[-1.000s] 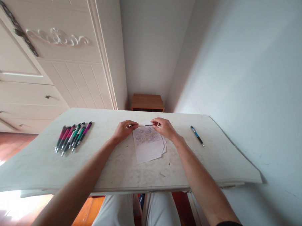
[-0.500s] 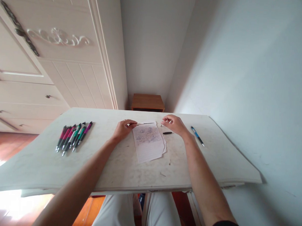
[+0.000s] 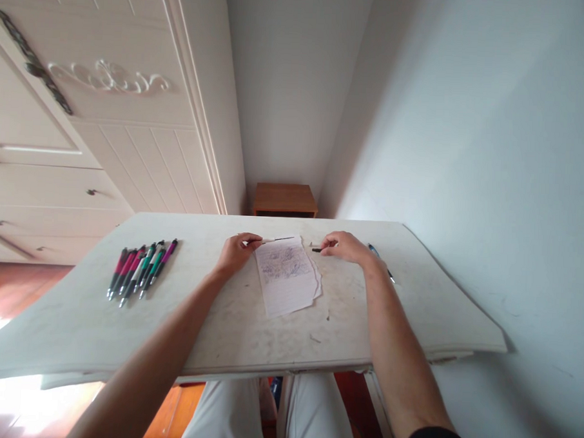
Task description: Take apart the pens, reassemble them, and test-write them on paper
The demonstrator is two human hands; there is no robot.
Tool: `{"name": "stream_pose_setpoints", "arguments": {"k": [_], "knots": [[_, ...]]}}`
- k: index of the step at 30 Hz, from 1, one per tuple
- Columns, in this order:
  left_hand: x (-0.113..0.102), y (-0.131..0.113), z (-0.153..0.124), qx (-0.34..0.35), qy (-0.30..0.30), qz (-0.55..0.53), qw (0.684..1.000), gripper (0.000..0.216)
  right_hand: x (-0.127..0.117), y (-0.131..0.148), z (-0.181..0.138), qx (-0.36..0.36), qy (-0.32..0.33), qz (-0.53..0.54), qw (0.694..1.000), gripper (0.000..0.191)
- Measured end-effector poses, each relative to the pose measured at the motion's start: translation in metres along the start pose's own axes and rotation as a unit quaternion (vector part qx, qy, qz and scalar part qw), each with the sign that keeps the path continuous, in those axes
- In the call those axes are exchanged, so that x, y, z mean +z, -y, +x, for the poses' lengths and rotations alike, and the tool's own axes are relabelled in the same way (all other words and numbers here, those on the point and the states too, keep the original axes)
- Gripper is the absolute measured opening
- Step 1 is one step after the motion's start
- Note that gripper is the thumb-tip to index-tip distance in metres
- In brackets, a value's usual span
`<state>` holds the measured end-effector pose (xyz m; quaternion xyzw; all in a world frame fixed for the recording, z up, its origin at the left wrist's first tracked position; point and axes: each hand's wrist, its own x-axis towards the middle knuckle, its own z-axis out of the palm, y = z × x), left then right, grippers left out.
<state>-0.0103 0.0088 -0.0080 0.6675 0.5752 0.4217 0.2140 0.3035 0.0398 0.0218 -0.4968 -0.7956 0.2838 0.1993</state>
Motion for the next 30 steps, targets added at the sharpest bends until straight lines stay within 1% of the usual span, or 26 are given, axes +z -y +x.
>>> {"name": "stream_pose_setpoints", "arguments": {"k": [3,4,6,9,12,23,30], "knots": [[0.0,0.0,0.0,0.005,0.005,-0.001,1.0,0.022,0.006,0.01,0.004,-0.059,-0.09,0.044,0.993,0.012],[0.0,0.0,-0.001,0.007,0.007,-0.001,1.0,0.022,0.009,0.013,0.005,-0.076,-0.109,0.055,0.99,0.012],[0.0,0.001,-0.001,0.011,0.008,0.001,1.0,0.022,0.014,0.017,0.009,-0.106,-0.127,0.061,0.984,0.011],[0.0,0.001,-0.001,0.013,0.006,0.007,1.0,0.023,0.021,0.019,0.013,-0.139,-0.137,0.037,0.98,0.008],[0.0,0.001,-0.001,0.014,0.008,0.01,1.0,0.024,0.024,0.02,0.015,-0.153,-0.144,0.011,0.978,0.005],[0.0,0.0,-0.003,0.017,0.007,0.015,1.0,0.023,0.028,0.021,0.017,-0.176,-0.147,-0.014,0.973,0.006],[0.0,0.0,-0.002,0.025,0.01,0.008,1.0,0.022,0.028,0.023,0.016,-0.175,-0.145,-0.013,0.974,0.007]]}}
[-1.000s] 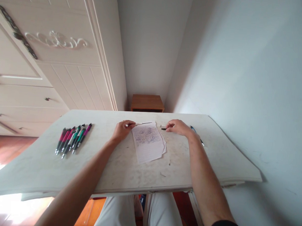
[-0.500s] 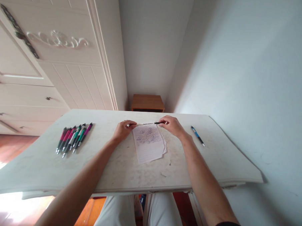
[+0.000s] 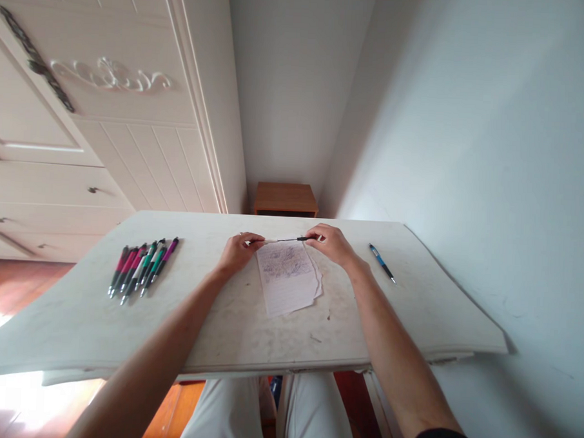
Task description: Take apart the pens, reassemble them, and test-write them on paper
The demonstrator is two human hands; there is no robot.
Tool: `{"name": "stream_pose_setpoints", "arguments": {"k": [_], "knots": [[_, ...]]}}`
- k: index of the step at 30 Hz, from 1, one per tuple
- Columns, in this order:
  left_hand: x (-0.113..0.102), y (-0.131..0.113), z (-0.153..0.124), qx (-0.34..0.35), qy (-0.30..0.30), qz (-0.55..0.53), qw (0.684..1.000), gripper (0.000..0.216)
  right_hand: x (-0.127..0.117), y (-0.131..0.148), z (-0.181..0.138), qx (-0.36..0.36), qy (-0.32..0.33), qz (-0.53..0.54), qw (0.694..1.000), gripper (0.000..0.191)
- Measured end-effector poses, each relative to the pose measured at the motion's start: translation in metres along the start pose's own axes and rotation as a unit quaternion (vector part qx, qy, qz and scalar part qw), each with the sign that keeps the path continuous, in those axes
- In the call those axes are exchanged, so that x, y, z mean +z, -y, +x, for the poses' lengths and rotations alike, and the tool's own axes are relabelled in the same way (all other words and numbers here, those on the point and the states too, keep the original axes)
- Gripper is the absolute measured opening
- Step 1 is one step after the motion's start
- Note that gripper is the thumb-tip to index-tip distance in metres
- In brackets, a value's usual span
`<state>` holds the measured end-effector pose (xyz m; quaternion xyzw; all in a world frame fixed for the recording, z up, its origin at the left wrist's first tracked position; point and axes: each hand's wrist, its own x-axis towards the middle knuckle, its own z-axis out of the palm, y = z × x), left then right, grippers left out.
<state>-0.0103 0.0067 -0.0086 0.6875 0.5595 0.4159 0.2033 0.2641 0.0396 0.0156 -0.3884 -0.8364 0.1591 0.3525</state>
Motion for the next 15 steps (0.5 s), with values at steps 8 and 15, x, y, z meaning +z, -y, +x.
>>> {"name": "stream_pose_setpoints", "arguments": {"k": [8,15], "knots": [[0.0,-0.002,-0.001,0.012,0.013,0.002,1.0,0.024,0.007,0.002,0.0,-0.014,0.009,0.003,1.0,0.008],[0.003,-0.003,-0.003,0.041,0.028,-0.007,0.999,0.027,0.017,0.012,0.0,-0.034,0.019,0.002,0.999,0.011]]}}
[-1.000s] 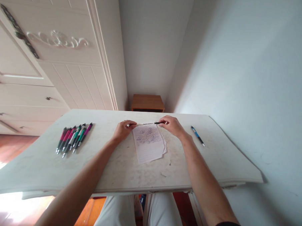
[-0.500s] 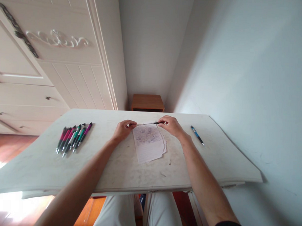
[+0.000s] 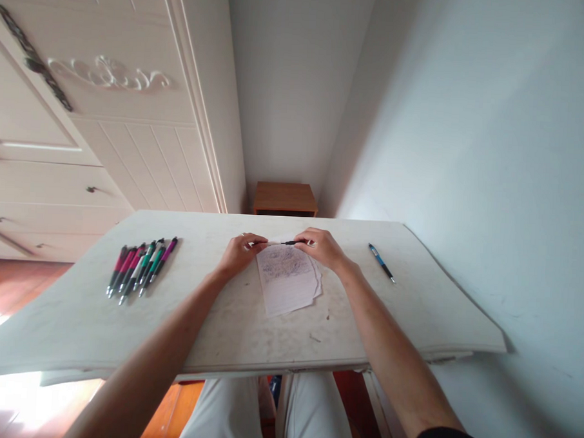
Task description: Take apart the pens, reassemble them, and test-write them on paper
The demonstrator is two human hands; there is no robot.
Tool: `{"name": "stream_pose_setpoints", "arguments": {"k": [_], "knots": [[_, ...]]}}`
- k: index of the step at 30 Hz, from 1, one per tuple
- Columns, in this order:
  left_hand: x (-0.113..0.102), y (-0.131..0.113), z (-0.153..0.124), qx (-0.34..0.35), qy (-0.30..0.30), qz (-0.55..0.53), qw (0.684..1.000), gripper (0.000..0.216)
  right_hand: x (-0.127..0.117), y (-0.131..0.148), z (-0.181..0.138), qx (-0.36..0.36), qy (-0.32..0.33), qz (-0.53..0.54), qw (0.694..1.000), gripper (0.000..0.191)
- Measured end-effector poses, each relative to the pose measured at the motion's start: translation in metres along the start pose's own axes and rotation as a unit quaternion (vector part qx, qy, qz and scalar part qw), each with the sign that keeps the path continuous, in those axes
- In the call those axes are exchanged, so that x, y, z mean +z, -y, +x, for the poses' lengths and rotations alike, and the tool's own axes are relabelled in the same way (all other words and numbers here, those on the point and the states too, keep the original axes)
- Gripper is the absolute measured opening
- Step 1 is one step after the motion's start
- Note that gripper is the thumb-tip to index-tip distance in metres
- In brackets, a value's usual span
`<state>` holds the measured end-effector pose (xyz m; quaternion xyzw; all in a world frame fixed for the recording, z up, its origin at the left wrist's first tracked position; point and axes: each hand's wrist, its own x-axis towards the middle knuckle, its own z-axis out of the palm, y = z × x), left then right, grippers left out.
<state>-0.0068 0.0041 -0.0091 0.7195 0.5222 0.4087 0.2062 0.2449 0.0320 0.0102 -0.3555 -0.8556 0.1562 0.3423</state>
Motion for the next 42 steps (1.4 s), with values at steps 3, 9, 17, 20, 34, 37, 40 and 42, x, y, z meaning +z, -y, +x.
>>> {"name": "stream_pose_setpoints", "arguments": {"k": [3,9,17,20,34,37,40,42], "knots": [[0.001,0.0,-0.001,0.007,0.004,-0.005,1.0,0.027,0.004,0.002,0.0,-0.009,-0.004,-0.001,1.0,0.011],[0.001,-0.004,-0.002,0.008,0.007,-0.011,1.0,0.026,0.008,0.005,0.001,-0.013,-0.003,0.001,1.0,0.012],[0.002,-0.001,-0.002,0.02,-0.006,-0.006,1.0,0.024,0.011,0.004,0.001,-0.015,-0.014,0.015,1.0,0.014],[0.002,0.0,-0.002,0.032,-0.006,-0.01,0.999,0.023,0.011,0.004,0.001,-0.009,-0.013,0.023,1.0,0.014],[0.0,-0.007,-0.003,0.042,0.0,-0.016,0.999,0.027,0.012,0.006,0.001,-0.025,-0.002,0.027,0.999,0.017],[-0.001,-0.007,-0.003,0.05,-0.006,-0.023,0.998,0.026,0.015,0.007,0.002,-0.028,-0.014,0.029,0.999,0.017],[-0.002,-0.008,-0.003,0.042,-0.02,-0.025,0.999,0.024,0.02,0.009,0.002,-0.007,-0.027,0.037,0.999,0.017],[-0.003,-0.008,-0.003,0.034,-0.027,-0.03,0.999,0.022,0.022,0.01,0.002,0.005,-0.028,0.047,0.999,0.016]]}}
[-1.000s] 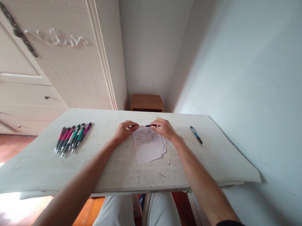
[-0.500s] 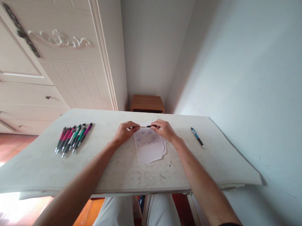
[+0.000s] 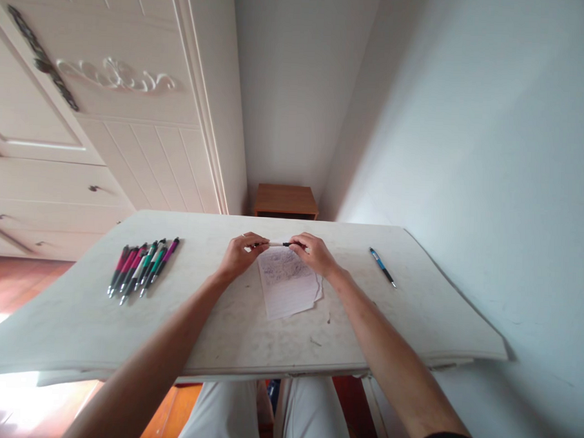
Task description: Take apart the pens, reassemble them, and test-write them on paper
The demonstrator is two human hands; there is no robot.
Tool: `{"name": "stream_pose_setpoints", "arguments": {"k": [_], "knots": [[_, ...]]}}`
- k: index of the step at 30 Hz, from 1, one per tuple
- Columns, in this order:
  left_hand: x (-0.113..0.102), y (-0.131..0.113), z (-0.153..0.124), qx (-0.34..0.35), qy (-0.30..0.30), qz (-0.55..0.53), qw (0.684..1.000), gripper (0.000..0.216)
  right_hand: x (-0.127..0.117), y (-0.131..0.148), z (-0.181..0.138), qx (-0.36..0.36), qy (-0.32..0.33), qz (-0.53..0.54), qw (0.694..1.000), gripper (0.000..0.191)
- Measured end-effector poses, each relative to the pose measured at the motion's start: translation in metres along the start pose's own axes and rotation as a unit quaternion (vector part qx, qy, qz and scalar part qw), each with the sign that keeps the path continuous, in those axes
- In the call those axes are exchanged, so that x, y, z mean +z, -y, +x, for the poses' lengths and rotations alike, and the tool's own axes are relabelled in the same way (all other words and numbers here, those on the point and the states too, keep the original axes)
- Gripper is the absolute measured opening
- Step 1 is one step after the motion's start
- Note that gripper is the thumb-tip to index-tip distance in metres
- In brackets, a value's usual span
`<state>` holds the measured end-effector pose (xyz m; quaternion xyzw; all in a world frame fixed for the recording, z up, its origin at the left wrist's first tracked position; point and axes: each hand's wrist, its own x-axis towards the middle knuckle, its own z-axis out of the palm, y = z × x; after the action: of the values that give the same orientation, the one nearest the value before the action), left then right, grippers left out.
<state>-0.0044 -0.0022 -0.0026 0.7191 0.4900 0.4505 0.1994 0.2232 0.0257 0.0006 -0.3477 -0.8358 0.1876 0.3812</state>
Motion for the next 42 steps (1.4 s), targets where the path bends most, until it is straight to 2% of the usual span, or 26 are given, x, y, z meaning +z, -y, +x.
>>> {"name": "stream_pose_setpoints", "arguments": {"k": [9,11,15,17,20,23,27,30,34,36,39,42], "knots": [[-0.001,0.0,0.001,0.031,-0.003,-0.029,0.999,0.018,0.006,0.001,0.0,0.024,0.004,0.045,0.999,0.021],[0.0,0.0,0.0,0.029,-0.005,-0.035,0.999,0.023,0.008,0.002,0.0,0.017,-0.005,0.046,0.999,0.02],[0.001,0.0,0.0,-0.01,-0.036,-0.059,0.998,0.049,0.009,0.004,0.001,0.014,-0.03,0.048,0.998,0.019],[0.001,0.002,0.001,-0.039,-0.046,-0.061,0.996,0.05,0.008,0.005,0.001,0.013,-0.042,0.049,0.998,0.018],[0.001,0.006,0.002,-0.068,-0.018,-0.038,0.997,0.046,0.008,0.005,0.0,0.01,-0.051,0.051,0.997,0.017],[0.001,0.009,0.003,-0.06,0.009,-0.033,0.998,0.048,0.008,0.006,0.0,0.01,-0.051,0.05,0.997,0.018],[-0.001,0.006,0.003,-0.054,-0.009,-0.073,0.996,0.039,0.007,0.007,0.0,0.015,-0.051,0.058,0.997,0.017],[-0.003,0.003,0.003,-0.057,0.003,-0.075,0.996,0.038,0.006,0.008,0.0,0.022,-0.055,0.068,0.996,0.017],[-0.001,0.003,0.002,-0.032,0.008,-0.102,0.994,0.052,0.005,0.01,0.0,0.023,-0.057,0.071,0.996,0.016],[0.001,0.004,0.002,-0.042,-0.006,-0.101,0.994,0.057,0.005,0.01,0.0,0.023,-0.06,0.071,0.995,0.017],[0.003,0.007,0.002,-0.069,-0.006,-0.079,0.994,0.052,0.006,0.008,0.0,0.018,-0.058,0.07,0.996,0.018],[0.003,0.009,0.003,-0.062,0.016,-0.066,0.996,0.05,0.007,0.007,0.0,0.008,-0.053,0.062,0.997,0.018]]}}
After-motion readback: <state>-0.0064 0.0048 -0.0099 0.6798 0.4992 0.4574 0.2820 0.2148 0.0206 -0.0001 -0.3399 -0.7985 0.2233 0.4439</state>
